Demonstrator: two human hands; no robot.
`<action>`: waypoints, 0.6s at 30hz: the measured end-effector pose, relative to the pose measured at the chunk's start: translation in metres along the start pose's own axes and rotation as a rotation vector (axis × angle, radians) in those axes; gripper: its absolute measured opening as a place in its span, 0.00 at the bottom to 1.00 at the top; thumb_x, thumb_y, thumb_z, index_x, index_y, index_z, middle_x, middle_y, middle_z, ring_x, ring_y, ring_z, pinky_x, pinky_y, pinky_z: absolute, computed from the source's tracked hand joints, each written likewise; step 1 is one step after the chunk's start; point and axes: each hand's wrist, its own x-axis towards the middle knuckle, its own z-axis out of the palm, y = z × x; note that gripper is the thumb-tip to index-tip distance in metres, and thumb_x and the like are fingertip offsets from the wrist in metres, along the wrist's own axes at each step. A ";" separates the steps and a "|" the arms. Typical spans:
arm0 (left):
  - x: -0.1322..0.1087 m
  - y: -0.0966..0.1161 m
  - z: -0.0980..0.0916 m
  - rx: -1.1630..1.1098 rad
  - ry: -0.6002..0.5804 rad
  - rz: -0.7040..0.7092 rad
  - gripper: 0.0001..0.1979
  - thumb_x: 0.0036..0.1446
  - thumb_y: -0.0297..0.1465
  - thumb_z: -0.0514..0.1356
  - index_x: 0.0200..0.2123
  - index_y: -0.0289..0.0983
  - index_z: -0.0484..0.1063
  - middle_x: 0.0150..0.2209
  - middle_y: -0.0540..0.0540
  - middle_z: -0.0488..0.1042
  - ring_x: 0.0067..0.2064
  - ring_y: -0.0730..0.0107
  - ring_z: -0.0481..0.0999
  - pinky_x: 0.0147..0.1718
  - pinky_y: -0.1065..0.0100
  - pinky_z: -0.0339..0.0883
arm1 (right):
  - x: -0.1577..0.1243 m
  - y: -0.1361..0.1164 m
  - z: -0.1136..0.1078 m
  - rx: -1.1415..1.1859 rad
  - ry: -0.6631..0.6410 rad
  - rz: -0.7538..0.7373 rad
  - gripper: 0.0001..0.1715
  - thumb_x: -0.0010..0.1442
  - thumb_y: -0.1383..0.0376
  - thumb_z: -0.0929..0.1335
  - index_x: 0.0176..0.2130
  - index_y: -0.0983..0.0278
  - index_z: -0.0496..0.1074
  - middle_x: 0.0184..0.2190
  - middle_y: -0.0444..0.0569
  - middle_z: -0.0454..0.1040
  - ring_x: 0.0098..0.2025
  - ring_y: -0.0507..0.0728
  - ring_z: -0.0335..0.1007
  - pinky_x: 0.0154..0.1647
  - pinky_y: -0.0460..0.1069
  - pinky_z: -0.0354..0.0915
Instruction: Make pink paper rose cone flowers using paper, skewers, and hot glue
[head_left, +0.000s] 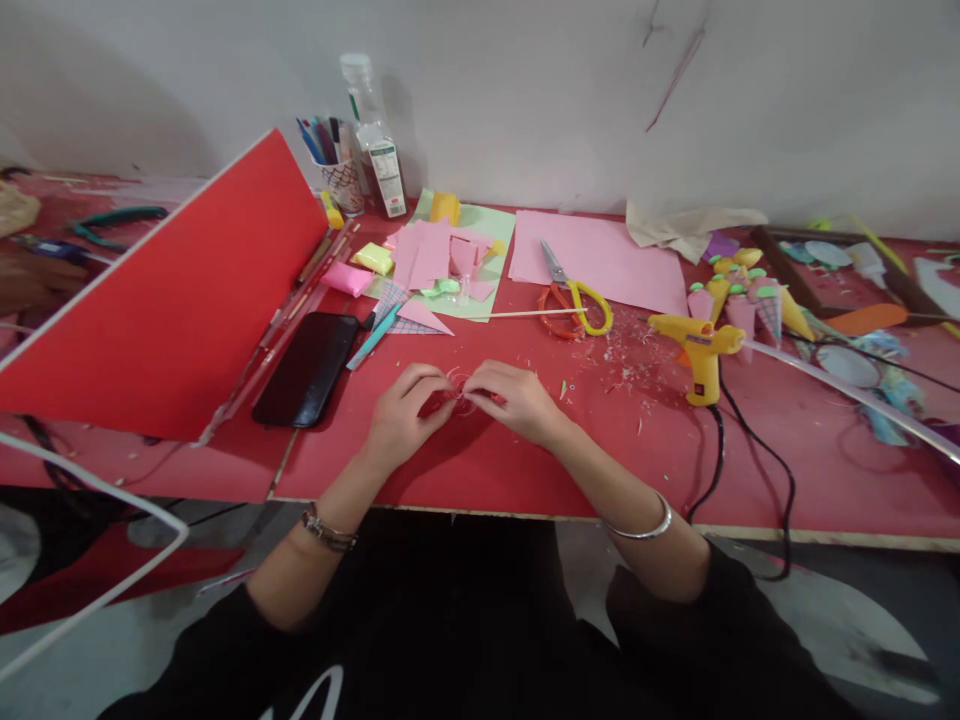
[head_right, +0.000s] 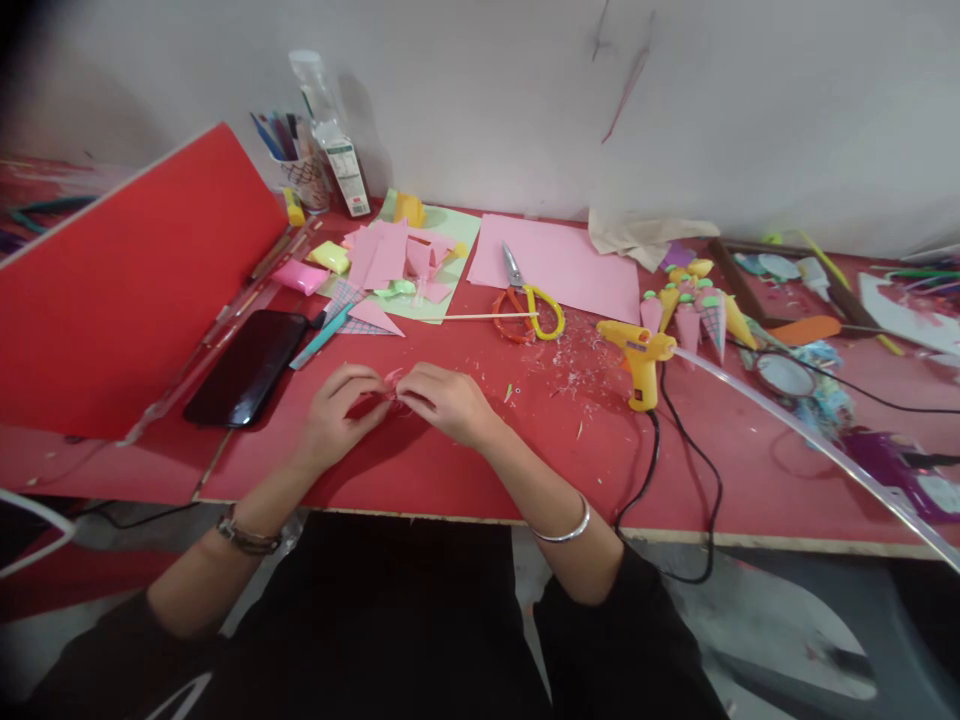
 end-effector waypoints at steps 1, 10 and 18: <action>0.000 0.000 0.000 0.009 0.013 0.006 0.01 0.55 0.29 0.54 0.32 0.38 0.64 0.33 0.48 0.67 0.36 0.72 0.69 0.36 0.69 0.67 | 0.000 0.000 0.000 -0.019 0.004 -0.015 0.10 0.58 0.67 0.59 0.30 0.63 0.68 0.29 0.47 0.71 0.32 0.50 0.66 0.31 0.44 0.61; 0.000 -0.004 0.003 -0.001 -0.098 -0.111 0.33 0.45 0.44 0.60 0.51 0.35 0.54 0.50 0.37 0.63 0.52 0.58 0.63 0.48 0.57 0.62 | -0.001 -0.002 0.004 -0.186 0.071 -0.057 0.14 0.58 0.67 0.58 0.29 0.63 0.69 0.25 0.47 0.71 0.27 0.50 0.65 0.27 0.44 0.60; 0.001 -0.003 0.006 -0.075 -0.300 -0.213 0.37 0.43 0.44 0.62 0.54 0.37 0.53 0.49 0.38 0.66 0.50 0.56 0.67 0.46 0.56 0.63 | 0.000 -0.006 0.005 -0.030 0.057 -0.001 0.09 0.56 0.66 0.60 0.28 0.63 0.68 0.26 0.46 0.70 0.27 0.49 0.64 0.27 0.44 0.60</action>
